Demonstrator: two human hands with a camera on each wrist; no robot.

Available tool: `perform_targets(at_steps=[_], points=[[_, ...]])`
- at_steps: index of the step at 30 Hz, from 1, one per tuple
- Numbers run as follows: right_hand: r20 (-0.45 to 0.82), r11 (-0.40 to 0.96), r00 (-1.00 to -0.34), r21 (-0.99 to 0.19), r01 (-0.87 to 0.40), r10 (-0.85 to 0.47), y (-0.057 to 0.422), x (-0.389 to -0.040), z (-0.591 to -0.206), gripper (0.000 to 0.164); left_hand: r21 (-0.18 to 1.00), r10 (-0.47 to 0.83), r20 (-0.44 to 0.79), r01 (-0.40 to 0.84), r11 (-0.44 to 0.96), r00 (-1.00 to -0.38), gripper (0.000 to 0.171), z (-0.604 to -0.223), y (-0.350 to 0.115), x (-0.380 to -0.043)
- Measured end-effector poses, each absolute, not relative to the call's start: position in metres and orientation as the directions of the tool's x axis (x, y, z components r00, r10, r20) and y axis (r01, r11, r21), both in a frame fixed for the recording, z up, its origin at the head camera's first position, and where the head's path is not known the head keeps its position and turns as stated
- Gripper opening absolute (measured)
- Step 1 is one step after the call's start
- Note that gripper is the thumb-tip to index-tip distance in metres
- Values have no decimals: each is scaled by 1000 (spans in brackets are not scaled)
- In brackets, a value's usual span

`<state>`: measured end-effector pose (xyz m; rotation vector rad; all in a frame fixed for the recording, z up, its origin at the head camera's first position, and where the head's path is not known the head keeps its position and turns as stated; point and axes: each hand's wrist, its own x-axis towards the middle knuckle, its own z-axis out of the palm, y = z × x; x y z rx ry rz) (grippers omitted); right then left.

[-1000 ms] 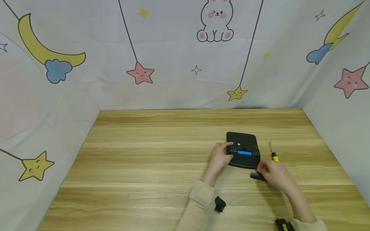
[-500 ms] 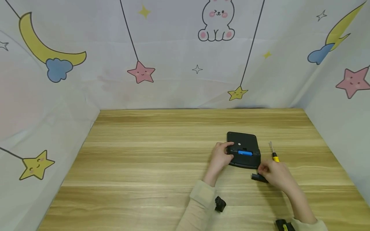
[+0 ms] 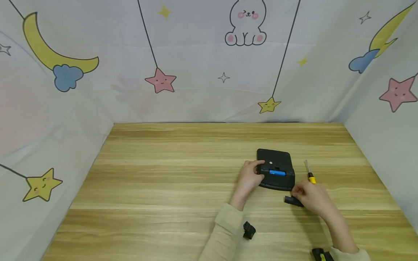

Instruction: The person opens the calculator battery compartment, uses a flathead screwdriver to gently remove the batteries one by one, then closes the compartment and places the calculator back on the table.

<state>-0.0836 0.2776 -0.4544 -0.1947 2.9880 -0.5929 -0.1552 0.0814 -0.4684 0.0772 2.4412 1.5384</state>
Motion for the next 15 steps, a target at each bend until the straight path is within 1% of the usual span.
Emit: perform_targets(at_steps=[15], points=[[-48,913,-988,-391,-115,-145,279,-87,-455,8,894,183,-191,-93,438,-964,49,-470,81,-156]])
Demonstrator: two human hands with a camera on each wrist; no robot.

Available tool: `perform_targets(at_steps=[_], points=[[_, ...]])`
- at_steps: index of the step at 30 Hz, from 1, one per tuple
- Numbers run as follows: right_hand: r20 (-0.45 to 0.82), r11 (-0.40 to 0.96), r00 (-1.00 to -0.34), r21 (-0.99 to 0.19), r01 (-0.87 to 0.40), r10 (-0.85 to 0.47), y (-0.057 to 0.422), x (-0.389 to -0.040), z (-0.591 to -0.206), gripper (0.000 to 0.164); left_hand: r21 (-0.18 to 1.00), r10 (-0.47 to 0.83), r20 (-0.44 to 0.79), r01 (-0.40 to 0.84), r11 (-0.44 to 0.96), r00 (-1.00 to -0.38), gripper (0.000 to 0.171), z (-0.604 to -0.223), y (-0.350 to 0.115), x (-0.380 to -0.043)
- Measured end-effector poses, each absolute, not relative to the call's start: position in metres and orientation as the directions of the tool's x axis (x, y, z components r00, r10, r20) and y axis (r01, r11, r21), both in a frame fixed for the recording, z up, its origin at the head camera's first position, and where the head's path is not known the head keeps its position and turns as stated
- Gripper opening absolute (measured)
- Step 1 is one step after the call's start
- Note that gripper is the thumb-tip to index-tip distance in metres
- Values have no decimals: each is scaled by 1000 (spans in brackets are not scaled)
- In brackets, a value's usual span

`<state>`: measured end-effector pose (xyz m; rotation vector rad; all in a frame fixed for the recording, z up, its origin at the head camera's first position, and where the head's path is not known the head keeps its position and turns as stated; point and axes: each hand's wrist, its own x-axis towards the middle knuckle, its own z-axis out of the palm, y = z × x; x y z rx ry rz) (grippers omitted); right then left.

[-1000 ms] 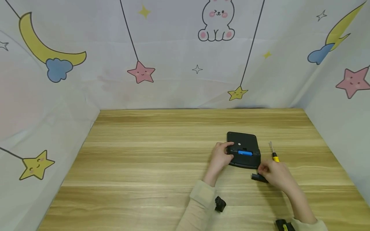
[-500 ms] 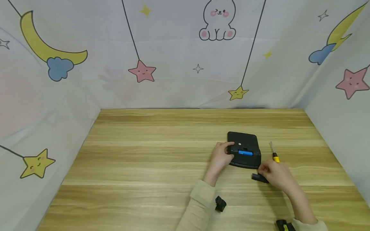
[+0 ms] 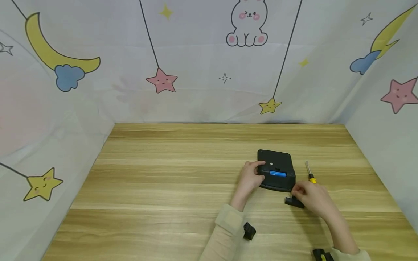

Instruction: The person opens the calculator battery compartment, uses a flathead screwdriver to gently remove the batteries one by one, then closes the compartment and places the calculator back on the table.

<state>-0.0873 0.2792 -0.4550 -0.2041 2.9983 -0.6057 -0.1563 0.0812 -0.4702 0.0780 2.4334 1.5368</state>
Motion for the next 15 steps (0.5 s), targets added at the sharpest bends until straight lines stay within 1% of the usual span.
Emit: perform_targets(at_steps=[6,12,15], points=[[-7,902,-995,-423,-87,-99,280,-88,-451,7,895,181,-194,-99,434,-964,49,-470,81,-156],[75,896,-997,-441,-50,-18,281,-88,-445,12,892,182,-192,-94,443,-964,49,-470,81,-156],[87,893,-996,-449,-33,7,283,-88,-442,15,890,184,-190,-90,447,-964,49,-471,80,-156]])
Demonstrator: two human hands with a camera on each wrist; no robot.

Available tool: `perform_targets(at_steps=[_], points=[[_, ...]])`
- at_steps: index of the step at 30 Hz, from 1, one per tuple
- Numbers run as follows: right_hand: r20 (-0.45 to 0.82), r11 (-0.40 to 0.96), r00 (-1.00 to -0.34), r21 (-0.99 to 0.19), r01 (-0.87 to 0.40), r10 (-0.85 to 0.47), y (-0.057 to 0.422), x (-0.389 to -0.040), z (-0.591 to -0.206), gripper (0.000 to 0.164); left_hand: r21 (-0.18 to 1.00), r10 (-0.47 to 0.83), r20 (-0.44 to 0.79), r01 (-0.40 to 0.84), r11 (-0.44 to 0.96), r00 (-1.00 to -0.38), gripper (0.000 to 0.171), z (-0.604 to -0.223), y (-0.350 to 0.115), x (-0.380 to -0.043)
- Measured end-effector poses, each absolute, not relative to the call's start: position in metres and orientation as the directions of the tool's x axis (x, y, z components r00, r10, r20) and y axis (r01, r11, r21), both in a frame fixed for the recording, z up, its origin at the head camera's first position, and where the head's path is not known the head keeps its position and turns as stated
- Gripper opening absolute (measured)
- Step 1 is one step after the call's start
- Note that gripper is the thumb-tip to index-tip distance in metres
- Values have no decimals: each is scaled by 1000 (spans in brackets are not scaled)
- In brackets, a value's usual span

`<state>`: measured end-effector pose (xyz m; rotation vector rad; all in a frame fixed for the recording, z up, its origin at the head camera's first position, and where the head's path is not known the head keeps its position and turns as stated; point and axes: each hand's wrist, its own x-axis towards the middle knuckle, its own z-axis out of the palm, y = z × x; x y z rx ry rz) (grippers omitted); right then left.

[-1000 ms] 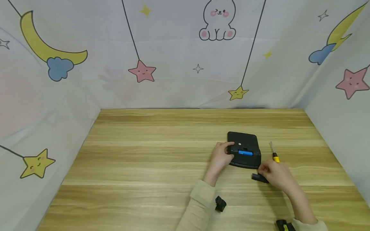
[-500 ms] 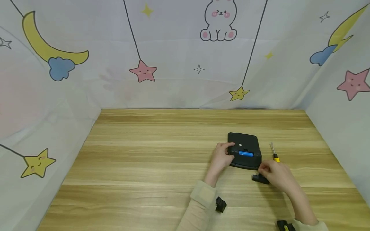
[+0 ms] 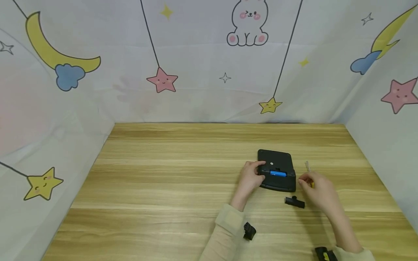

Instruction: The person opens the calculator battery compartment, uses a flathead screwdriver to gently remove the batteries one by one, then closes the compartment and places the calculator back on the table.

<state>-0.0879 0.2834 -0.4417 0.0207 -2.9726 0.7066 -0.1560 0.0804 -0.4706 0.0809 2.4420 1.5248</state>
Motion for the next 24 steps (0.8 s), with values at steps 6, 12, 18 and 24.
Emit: perform_targets(at_steps=[6,12,18,24], points=[[98,892,-995,-453,-18,30,289,-90,-438,20,893,182,-192,-94,441,-964,49,-472,81,-156],[103,892,-994,-453,-16,35,292,-91,-437,24,894,180,-190,-94,439,-965,49,-471,82,-157],[89,890,-994,-455,9,55,295,-95,-436,31,895,186,-187,-89,438,-965,49,-471,81,-157],[101,903,-989,-426,58,111,298,-95,-436,37,897,190,-180,-82,434,-965,48,-471,81,-156]])
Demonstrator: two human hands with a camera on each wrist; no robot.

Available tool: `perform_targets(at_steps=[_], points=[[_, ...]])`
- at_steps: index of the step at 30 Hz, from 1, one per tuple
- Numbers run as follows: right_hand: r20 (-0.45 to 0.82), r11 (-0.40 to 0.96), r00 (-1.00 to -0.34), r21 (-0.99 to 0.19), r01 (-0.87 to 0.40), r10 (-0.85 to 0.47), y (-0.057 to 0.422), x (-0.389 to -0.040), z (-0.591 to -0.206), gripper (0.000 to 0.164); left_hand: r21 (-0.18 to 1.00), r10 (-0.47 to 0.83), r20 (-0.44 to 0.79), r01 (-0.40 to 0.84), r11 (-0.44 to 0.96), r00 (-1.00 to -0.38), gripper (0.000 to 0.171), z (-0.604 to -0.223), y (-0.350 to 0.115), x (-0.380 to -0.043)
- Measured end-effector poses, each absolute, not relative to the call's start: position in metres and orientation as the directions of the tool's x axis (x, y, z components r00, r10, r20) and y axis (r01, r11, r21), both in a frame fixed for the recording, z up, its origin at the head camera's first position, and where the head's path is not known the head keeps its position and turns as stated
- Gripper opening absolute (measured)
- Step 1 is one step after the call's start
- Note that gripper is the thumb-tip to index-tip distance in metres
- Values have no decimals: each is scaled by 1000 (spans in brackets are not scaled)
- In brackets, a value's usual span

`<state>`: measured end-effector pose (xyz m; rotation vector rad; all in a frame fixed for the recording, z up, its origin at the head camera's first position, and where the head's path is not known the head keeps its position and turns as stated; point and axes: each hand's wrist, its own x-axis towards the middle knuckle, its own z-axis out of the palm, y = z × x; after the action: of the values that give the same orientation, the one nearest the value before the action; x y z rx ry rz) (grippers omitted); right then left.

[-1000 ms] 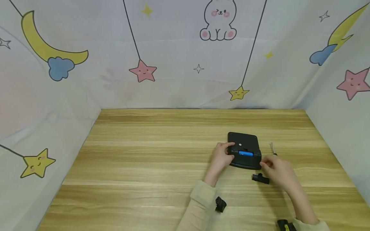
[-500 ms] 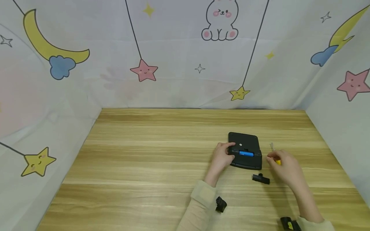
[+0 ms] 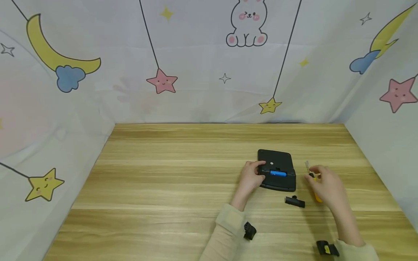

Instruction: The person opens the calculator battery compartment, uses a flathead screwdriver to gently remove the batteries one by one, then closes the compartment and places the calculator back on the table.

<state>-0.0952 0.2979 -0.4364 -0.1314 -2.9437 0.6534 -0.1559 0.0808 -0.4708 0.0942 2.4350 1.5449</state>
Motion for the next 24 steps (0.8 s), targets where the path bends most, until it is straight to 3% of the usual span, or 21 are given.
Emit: perform_targets(at_steps=[8,24], points=[[70,933,-989,-347,97,129,304,-94,-440,39,897,186,-189,-92,433,-964,48,-470,80,-155],[-198,925,-965,-305,226,171,316,-101,-439,50,896,185,-184,-88,435,-965,48,-469,81,-157]])
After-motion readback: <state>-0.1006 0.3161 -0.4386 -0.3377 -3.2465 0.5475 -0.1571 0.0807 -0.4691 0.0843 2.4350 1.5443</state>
